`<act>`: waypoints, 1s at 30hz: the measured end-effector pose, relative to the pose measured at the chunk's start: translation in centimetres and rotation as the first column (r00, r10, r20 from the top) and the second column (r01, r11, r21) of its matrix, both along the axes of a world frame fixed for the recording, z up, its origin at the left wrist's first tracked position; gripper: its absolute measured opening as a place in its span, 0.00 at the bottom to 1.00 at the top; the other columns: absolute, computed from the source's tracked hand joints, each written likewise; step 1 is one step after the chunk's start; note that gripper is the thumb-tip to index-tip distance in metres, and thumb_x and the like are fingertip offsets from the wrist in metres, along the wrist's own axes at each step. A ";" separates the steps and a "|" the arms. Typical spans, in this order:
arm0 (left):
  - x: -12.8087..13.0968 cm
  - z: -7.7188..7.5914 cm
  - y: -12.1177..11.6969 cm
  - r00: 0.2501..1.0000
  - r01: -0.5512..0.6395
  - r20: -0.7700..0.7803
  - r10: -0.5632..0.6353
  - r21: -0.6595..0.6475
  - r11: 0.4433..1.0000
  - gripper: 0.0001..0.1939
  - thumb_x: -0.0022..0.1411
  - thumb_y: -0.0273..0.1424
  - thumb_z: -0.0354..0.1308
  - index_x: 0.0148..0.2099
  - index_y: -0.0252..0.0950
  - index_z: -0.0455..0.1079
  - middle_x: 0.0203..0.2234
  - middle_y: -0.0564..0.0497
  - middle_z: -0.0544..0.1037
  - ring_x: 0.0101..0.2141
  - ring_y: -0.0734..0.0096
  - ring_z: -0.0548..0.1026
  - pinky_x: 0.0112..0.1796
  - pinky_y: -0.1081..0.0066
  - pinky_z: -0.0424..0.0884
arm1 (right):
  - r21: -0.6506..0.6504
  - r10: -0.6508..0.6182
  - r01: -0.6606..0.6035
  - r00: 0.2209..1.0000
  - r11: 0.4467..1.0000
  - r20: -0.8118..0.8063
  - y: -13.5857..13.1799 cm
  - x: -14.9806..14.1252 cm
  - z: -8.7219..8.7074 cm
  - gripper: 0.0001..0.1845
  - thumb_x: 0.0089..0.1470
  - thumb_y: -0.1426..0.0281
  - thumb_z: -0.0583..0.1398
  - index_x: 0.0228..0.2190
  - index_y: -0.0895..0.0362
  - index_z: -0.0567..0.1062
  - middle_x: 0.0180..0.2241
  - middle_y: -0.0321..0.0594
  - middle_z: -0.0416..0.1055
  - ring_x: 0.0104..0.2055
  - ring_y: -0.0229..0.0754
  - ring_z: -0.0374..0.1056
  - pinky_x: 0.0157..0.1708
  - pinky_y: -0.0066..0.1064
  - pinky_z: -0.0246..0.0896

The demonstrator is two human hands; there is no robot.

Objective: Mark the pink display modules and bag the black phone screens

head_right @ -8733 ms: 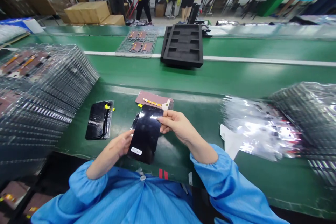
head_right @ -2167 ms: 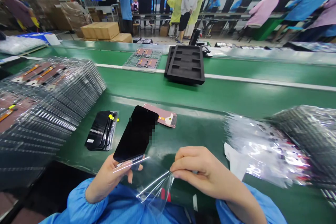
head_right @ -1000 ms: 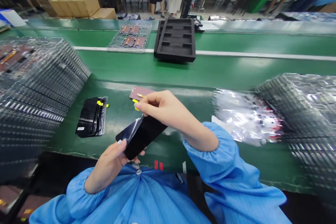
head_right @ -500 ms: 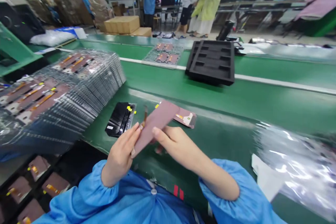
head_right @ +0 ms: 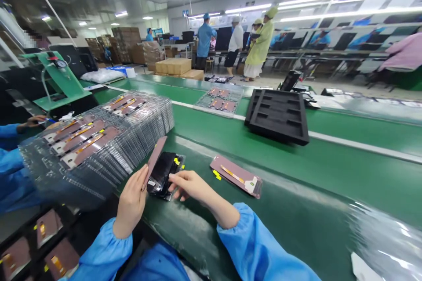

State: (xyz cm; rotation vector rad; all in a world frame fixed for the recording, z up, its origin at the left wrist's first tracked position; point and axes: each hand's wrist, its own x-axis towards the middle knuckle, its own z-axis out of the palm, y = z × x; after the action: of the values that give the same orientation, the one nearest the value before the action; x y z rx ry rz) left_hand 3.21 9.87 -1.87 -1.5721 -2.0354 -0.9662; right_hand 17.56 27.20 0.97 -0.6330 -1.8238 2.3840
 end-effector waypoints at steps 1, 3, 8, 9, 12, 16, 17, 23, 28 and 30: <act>-0.7 -0.3 0.1 1.000 -0.027 0.000 0.027 -0.021 0.999 0.27 0.68 0.22 0.44 0.67 0.39 0.56 0.59 0.41 0.70 0.59 0.57 0.68 0.57 0.53 0.67 | 0.014 -0.007 0.007 1.000 1.000 0.011 0.1 -0.1 -0.5 0.25 0.45 0.51 0.68 0.31 0.61 0.75 0.28 0.40 0.76 0.22 0.33 0.70 0.17 0.20 0.60; -1.7 -0.6 0.4 0.995 -0.054 0.075 0.059 -0.066 0.996 0.24 0.69 0.25 0.43 0.65 0.38 0.61 0.57 0.42 0.72 0.57 0.57 0.70 0.56 0.53 0.68 | 0.022 -0.024 0.024 0.999 0.999 0.025 0.2 -0.2 -1.3 0.23 0.44 0.53 0.69 0.27 0.61 0.74 0.27 0.39 0.76 0.21 0.32 0.69 0.15 0.20 0.58; 0.3 0.4 0.9 0.788 -0.016 0.616 0.001 0.020 1.000 0.19 0.69 0.36 0.49 0.57 0.37 0.70 0.54 0.43 0.76 0.56 0.56 0.71 0.59 0.55 0.64 | -0.050 -0.101 0.100 0.995 0.994 -0.019 -0.1 -0.6 -1.8 0.29 0.43 0.48 0.68 0.36 0.60 0.75 0.36 0.43 0.76 0.29 0.36 0.73 0.18 0.21 0.63; 1.2 1.0 1.0 0.657 -0.022 0.753 -0.030 0.058 0.998 0.19 0.68 0.39 0.51 0.54 0.37 0.72 0.51 0.43 0.77 0.55 0.55 0.72 0.57 0.55 0.66 | -0.074 -0.114 0.111 0.992 0.991 -0.048 -0.2 -0.8 -1.6 0.31 0.43 0.46 0.67 0.38 0.59 0.75 0.39 0.45 0.76 0.32 0.37 0.74 0.21 0.22 0.66; 3.3 2.7 1.7 0.114 -0.031 0.973 -0.198 0.203 0.979 0.20 0.63 0.44 0.58 0.49 0.35 0.74 0.45 0.42 0.80 0.49 0.52 0.76 0.49 0.56 0.73 | -0.133 -0.164 0.146 0.977 0.980 -0.137 -0.6 -1.8 -1.0 0.33 0.44 0.44 0.66 0.41 0.58 0.75 0.39 0.44 0.77 0.36 0.39 0.75 0.32 0.26 0.71; 3.1 3.6 2.4 -0.187 -0.006 0.949 -0.255 0.259 0.966 0.23 0.59 0.41 0.63 0.52 0.34 0.71 0.46 0.41 0.79 0.47 0.52 0.77 0.44 0.55 0.76 | -0.112 -0.266 0.249 0.948 0.962 -0.177 -0.6 -3.2 -0.6 0.32 0.40 0.46 0.68 0.35 0.59 0.75 0.29 0.40 0.77 0.29 0.38 0.73 0.26 0.24 0.67; 2.6 3.3 2.4 -0.120 -0.011 0.967 -0.226 0.226 0.974 0.26 0.58 0.41 0.63 0.55 0.35 0.68 0.48 0.40 0.78 0.49 0.51 0.76 0.45 0.54 0.76 | -0.089 -0.284 0.272 0.943 0.958 -0.176 -0.5 -3.5 -0.6 0.30 0.39 0.47 0.69 0.32 0.60 0.75 0.26 0.39 0.76 0.27 0.38 0.72 0.23 0.23 0.65; 0.7 0.8 2.0 0.842 -0.110 0.528 0.114 -0.038 0.993 0.46 0.50 0.43 0.67 0.67 0.39 0.53 0.64 0.38 0.60 0.64 0.44 0.58 0.60 0.43 0.57 | 0.077 -0.286 0.300 0.946 0.951 -0.154 -1.1 -5.2 -0.5 0.21 0.42 0.54 0.68 0.26 0.60 0.72 0.18 0.34 0.71 0.18 0.36 0.68 0.16 0.22 0.58; -1.1 0.3 2.2 0.917 -0.040 0.384 0.104 -0.171 0.984 0.26 0.64 0.42 0.53 0.61 0.38 0.63 0.56 0.41 0.69 0.56 0.53 0.70 0.57 0.52 0.66 | 0.170 -0.250 0.278 0.954 0.946 -0.165 -1.4 -4.9 -0.1 0.14 0.47 0.60 0.67 0.24 0.59 0.77 0.23 0.35 0.74 0.25 0.36 0.69 0.23 0.23 0.60; -2.0 0.1 2.2 0.923 -0.122 0.333 0.194 -0.224 0.967 0.26 0.66 0.43 0.50 0.61 0.36 0.62 0.54 0.40 0.70 0.55 0.54 0.71 0.56 0.54 0.67 | 0.164 -0.264 0.284 0.956 0.945 -0.131 -0.9 -4.0 -0.3 0.12 0.47 0.62 0.68 0.27 0.59 0.78 0.25 0.36 0.75 0.27 0.36 0.69 0.24 0.22 0.60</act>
State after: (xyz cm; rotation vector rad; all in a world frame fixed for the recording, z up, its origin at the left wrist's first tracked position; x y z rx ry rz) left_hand 1.19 12.11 -1.76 -1.3734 -2.5355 -1.0721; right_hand 13.55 26.31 0.62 -0.6750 -1.7517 2.0082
